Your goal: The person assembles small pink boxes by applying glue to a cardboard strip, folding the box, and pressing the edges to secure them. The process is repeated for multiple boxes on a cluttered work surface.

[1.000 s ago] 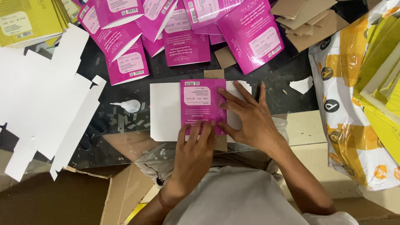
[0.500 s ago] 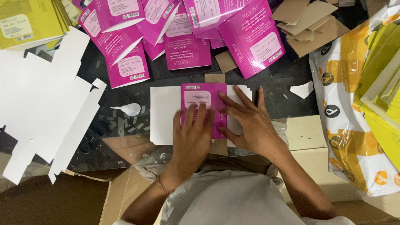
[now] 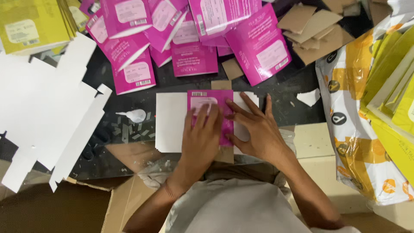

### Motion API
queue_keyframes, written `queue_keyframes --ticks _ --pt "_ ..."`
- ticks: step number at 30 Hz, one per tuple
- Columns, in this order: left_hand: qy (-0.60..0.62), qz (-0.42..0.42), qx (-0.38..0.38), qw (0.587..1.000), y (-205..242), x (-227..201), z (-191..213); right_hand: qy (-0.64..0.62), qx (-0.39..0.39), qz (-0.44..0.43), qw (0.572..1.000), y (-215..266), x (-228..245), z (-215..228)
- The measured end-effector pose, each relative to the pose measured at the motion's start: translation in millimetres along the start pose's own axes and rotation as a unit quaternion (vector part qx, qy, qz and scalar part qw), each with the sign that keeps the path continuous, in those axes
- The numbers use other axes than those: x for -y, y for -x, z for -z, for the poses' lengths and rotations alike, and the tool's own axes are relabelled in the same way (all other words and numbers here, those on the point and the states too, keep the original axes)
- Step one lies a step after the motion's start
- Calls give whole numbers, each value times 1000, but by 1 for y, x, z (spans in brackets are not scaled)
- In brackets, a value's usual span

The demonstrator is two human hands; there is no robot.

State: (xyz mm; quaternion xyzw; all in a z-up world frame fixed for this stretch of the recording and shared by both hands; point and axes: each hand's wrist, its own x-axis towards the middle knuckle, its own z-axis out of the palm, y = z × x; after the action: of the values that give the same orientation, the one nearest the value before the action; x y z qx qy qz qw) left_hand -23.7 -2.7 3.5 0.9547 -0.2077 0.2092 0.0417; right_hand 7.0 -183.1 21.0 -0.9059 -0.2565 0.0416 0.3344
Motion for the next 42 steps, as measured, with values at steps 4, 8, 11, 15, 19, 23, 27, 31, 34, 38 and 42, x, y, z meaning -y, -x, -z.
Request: queue_keyframes --ticks 4,8,11,15,19,23,27,31,34,38,42 --pt "-7 -25 45 999 31 -16 40 -2 -10 7 1000 2 -11 -6" --pt "19 -11 70 997 56 -19 45 45 -13 50 998 6 -19 -14" --pt "117 7 25 993 55 -7 47 27 -36 63 997 6 -21 -14" --pt "213 171 7 962 49 15 48 -14 -50 80 995 9 -23 -16" --pt "217 294 66 929 33 35 43 8 -138 109 984 23 -18 -27" --pt "222 374 188 881 23 44 35 57 -232 94 966 53 -3 -41" --pt "353 355 192 844 16 49 37 78 -240 49 966 62 16 -50" --pt "483 388 166 767 7 43 49 36 -245 -31 968 64 19 -53" --pt "529 369 92 758 14 44 42 -41 -214 -113 969 65 15 -49" --pt "602 334 89 720 12 43 35 -207 -144 -135 958 67 17 -39" --pt "578 331 68 743 -10 50 26 -369 -97 -192 904 76 12 -34"
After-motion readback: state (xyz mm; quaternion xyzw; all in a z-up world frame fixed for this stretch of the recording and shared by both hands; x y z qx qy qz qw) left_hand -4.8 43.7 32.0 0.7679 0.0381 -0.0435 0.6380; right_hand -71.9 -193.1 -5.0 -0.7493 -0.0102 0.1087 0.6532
